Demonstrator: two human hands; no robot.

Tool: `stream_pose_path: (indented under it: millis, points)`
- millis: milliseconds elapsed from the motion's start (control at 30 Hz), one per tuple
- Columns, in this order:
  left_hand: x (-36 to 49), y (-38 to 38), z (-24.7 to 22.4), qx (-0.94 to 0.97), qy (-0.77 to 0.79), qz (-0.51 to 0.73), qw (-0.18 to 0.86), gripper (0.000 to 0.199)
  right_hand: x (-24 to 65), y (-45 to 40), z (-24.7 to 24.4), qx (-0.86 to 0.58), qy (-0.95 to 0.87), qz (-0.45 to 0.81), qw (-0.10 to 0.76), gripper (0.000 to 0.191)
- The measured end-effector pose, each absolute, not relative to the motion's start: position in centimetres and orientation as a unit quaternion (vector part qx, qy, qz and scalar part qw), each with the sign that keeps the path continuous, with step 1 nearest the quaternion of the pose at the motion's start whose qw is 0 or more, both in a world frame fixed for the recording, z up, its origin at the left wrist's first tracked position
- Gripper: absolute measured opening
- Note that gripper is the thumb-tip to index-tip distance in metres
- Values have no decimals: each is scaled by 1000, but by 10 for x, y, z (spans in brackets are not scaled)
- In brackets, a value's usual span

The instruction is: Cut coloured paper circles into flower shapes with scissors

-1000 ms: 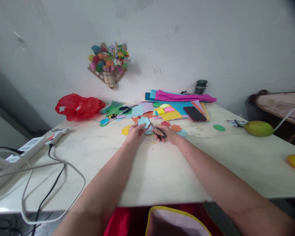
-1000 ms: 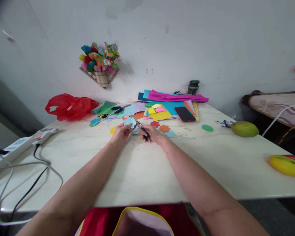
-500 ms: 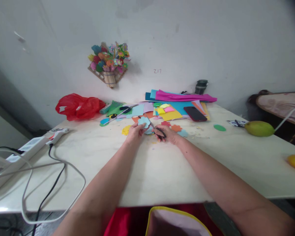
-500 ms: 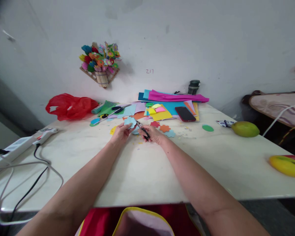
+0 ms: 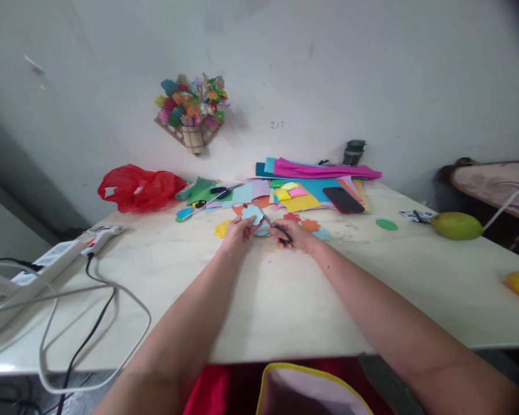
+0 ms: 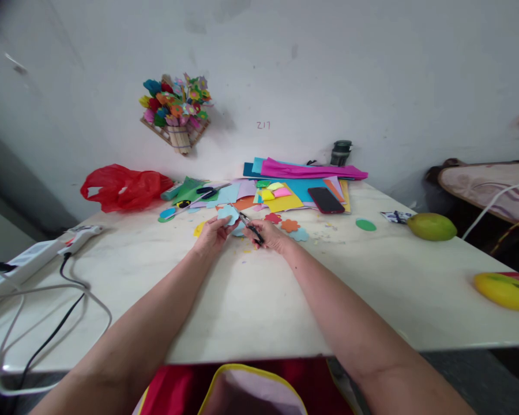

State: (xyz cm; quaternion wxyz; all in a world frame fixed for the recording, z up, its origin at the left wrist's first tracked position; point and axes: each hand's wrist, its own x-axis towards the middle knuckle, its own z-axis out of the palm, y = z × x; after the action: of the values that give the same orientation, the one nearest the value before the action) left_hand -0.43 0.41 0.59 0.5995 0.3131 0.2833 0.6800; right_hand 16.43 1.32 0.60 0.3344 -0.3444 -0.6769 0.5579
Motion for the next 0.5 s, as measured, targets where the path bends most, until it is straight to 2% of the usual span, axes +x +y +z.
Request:
stream_pose_path:
  millis: [500]
  points:
    - [-7, 9, 1, 306, 285, 688, 593, 14, 163, 17, 3, -324, -660, 581, 350, 31]
